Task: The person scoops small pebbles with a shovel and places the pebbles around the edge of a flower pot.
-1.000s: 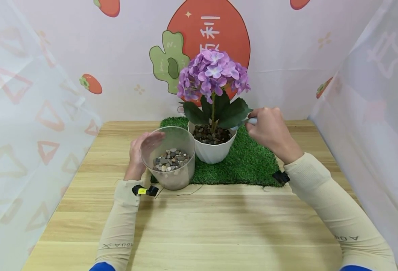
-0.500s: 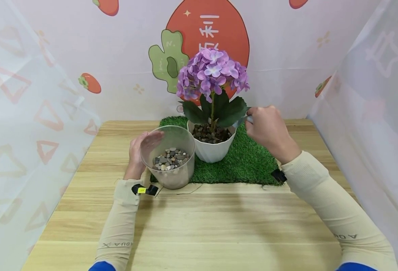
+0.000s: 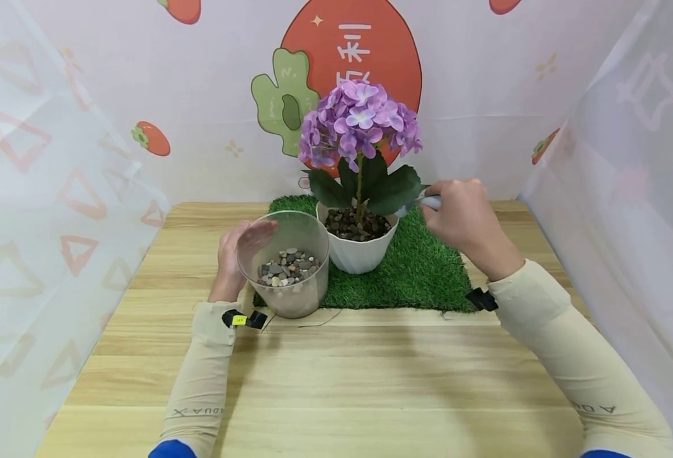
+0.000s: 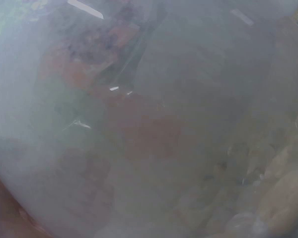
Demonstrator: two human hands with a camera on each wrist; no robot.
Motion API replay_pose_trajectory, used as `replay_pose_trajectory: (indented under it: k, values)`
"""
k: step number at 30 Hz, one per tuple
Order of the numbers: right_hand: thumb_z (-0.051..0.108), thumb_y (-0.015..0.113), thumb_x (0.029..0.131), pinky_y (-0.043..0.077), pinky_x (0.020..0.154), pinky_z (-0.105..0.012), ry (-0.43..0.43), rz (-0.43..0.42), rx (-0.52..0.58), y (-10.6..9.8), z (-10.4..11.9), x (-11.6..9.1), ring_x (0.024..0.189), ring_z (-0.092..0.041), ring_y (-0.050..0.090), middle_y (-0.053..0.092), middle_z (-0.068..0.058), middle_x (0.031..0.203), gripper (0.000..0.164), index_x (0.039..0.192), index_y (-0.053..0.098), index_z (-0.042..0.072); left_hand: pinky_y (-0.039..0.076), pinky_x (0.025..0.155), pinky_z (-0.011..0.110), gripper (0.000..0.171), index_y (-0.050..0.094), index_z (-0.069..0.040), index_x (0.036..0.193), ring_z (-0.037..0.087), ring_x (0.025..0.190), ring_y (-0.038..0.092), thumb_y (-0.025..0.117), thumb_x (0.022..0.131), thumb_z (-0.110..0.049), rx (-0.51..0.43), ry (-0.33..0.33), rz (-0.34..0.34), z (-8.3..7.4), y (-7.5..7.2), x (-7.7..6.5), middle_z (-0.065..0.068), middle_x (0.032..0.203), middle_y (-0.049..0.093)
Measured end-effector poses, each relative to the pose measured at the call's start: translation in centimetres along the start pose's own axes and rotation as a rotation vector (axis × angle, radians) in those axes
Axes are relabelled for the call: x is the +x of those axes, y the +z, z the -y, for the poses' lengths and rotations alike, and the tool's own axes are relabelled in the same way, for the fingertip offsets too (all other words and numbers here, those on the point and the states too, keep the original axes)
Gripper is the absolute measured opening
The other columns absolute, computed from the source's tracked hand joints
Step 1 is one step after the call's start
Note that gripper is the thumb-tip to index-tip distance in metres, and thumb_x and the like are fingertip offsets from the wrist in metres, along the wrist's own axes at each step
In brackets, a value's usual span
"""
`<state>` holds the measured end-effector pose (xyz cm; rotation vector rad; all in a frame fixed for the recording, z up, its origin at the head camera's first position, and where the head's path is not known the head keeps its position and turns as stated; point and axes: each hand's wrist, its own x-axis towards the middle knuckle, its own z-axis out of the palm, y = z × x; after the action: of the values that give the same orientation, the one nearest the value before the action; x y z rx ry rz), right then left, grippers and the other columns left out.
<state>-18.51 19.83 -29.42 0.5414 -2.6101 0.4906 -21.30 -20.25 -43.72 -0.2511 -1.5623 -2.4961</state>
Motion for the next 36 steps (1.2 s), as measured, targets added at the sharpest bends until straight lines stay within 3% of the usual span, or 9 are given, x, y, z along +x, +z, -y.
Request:
replay_pose_trajectory:
  k: [3,6,9,13,19,29,36]
  values:
    - [0.012,0.076,0.089,0.053,0.073,-0.059,0.003,-0.027,0.014,-0.3,-0.2,-0.4,0.062,-0.037,0.074,0.080,-0.022,0.084,0.018,0.097,0.082,-0.003,0.059,0.111,0.041,0.045,0.056,0.026,0.126,0.028,0.109,0.078,0.048,0.113,-0.017,-0.004,0.001,-0.005,0.0,0.0,0.1,0.017,0.113,0.080]
    - [0.013,0.079,0.087,0.049,0.052,-0.042,-0.003,-0.034,0.017,-0.7,-0.3,-0.7,0.051,-0.023,0.066,0.080,-0.019,0.081,0.016,0.096,0.084,0.000,0.059,0.111,0.041,0.044,0.056,0.026,0.126,0.027,0.110,0.078,0.046,0.113,-0.015,0.007,0.001,-0.007,0.0,0.0,0.1,0.018,0.113,0.080]
    - [0.015,0.081,0.086,0.037,0.041,-0.028,0.045,0.013,0.050,-1.2,-0.2,-1.1,0.043,-0.010,0.053,0.081,-0.018,0.082,0.017,0.098,0.085,0.003,0.059,0.110,0.041,0.043,0.056,0.026,0.126,0.028,0.109,0.078,0.044,0.113,-0.014,0.016,0.002,-0.010,0.0,0.0,0.1,0.019,0.113,0.080]
    - [0.016,0.084,0.087,0.030,0.033,-0.022,0.125,0.084,0.094,-1.8,0.0,-1.6,0.039,-0.008,0.047,0.081,-0.019,0.086,0.018,0.102,0.085,0.005,0.058,0.111,0.042,0.044,0.056,0.026,0.126,0.030,0.110,0.078,0.044,0.113,-0.015,0.011,-0.004,-0.002,-0.1,-0.1,0.0,0.023,0.116,0.078]
    - [0.020,0.084,0.088,0.034,0.034,-0.023,0.159,0.140,0.139,-2.3,0.2,-1.8,0.043,-0.013,0.050,0.081,-0.022,0.091,0.020,0.102,0.084,0.006,0.057,0.112,0.042,0.044,0.057,0.025,0.126,0.030,0.112,0.077,0.044,0.113,-0.015,0.016,-0.008,-0.010,-0.2,0.0,0.0,0.023,0.117,0.078]
    - [0.026,0.086,0.089,0.032,0.038,-0.023,0.146,0.205,0.177,-2.8,1.6,-1.8,0.043,-0.010,0.044,0.083,-0.012,0.096,0.014,0.098,0.085,0.016,0.058,0.112,0.042,0.043,0.059,0.024,0.124,0.031,0.111,0.077,0.047,0.113,-0.016,-0.014,-0.014,-0.020,-0.1,-0.1,0.0,0.022,0.115,0.079]
    - [0.022,0.087,0.088,0.033,0.040,-0.023,0.080,0.208,0.181,-2.8,3.1,-1.2,0.044,-0.010,0.044,0.078,-0.002,0.075,0.012,0.098,0.085,0.014,0.059,0.111,0.040,0.044,0.059,0.022,0.125,0.029,0.111,0.077,0.049,0.112,-0.018,0.007,-0.010,-0.027,0.0,0.0,-0.1,0.021,0.116,0.079]
